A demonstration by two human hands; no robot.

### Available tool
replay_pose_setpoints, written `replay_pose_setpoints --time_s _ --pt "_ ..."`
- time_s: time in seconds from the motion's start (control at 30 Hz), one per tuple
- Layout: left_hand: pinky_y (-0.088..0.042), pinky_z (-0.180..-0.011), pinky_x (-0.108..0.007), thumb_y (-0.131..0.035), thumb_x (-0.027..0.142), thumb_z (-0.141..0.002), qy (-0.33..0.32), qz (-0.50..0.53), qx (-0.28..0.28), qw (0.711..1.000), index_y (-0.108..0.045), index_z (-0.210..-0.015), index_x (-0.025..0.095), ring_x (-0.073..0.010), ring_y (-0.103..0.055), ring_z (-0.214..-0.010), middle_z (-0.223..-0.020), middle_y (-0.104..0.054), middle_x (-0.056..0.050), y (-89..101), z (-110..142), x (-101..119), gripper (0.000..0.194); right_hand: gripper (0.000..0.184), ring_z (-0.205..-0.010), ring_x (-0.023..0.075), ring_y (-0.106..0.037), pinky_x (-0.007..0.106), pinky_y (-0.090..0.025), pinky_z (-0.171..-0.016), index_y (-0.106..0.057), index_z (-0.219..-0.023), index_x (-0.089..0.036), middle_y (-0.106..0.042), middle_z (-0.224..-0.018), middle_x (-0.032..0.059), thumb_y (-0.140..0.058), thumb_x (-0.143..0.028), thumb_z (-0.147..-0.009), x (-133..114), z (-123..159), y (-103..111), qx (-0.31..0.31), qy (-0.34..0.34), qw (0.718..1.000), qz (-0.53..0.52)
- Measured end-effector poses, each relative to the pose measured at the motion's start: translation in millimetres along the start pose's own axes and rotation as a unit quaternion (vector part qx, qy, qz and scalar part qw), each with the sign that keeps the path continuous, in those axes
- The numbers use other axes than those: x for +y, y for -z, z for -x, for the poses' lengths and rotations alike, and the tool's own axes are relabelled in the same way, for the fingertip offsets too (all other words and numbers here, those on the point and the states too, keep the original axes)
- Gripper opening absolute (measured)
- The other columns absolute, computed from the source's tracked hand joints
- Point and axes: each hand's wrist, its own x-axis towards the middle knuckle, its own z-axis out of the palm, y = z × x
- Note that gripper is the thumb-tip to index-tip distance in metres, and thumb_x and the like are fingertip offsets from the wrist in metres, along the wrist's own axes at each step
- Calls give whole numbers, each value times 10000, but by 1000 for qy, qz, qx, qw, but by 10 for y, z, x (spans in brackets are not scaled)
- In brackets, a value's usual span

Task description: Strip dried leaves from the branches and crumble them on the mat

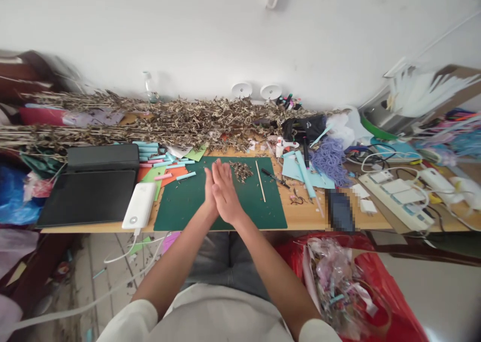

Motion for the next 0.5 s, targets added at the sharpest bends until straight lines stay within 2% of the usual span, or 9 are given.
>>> replay_pose_setpoints --time_s 0.03,0.1,0.2,0.27,0.37,0.43,0.5 --pt "-254 -1173 -410 -167 587 -951 -2 1 1 1000 -344 -1449 415 -172 -188 -1468 -1534 -351 67 0 4 -30 555 592 -1483 206 23 509 -117 -1207 100 -1513 -309 1 -1607 -45 -108 -513 -998 -14 2 -3 13 -6 1000 14" --pt "-274 -1165 -432 -211 583 -951 24 4 -16 1000 -385 -1439 379 -205 -227 -1458 -1524 -374 42 25 5 -65 556 623 -1482 229 38 539 -96 -1201 110 -1511 -302 1 -1608 -36 -155 -527 -995 -18 5 -12 23 -33 999 35" --pt "-297 -1153 -462 -245 677 -903 72 17 -29 997 -437 -1426 260 -267 -276 -1438 -1506 -405 -56 108 -25 -34 696 588 -1482 227 8 536 -155 -1192 114 -1509 -299 -10 -1609 -25 -125 -487 -1006 13 45 -52 -25 -44 998 21" --pt "-300 -1147 -465 -222 667 -912 53 8 -5 999 -429 -1428 268 -262 -265 -1443 -1508 -403 -57 152 -48 -10 684 583 -1482 208 8 504 -170 -1197 123 -1508 -294 16 -1607 -27 -116 -475 -1009 14 81 -91 -32 -19 999 11" --pt "-288 -1149 -462 -179 613 -942 23 6 5 1000 -409 -1416 390 -219 -234 -1455 -1520 -380 38 155 -43 -21 572 639 -1480 212 50 515 -120 -1202 163 -1499 -289 54 -1603 -30 -160 -518 -998 -10 86 -118 -8 -3 1000 20" --pt "-274 -1158 -466 -206 613 -941 39 14 -29 999 -411 -1422 370 -223 -222 -1458 -1524 -373 33 118 -17 -25 577 642 -1479 219 53 534 -127 -1196 184 -1491 -290 53 -1604 -28 -159 -516 -998 -23 67 -110 -12 -25 999 25" --pt "-266 -1168 -443 -232 662 -914 40 23 -42 998 -404 -1441 303 -232 -211 -1462 -1525 -374 -12 68 16 -16 660 621 -1479 219 50 533 -152 -1192 193 -1488 -285 59 -1605 -22 -135 -493 -1003 -38 53 -95 -24 -30 999 23"
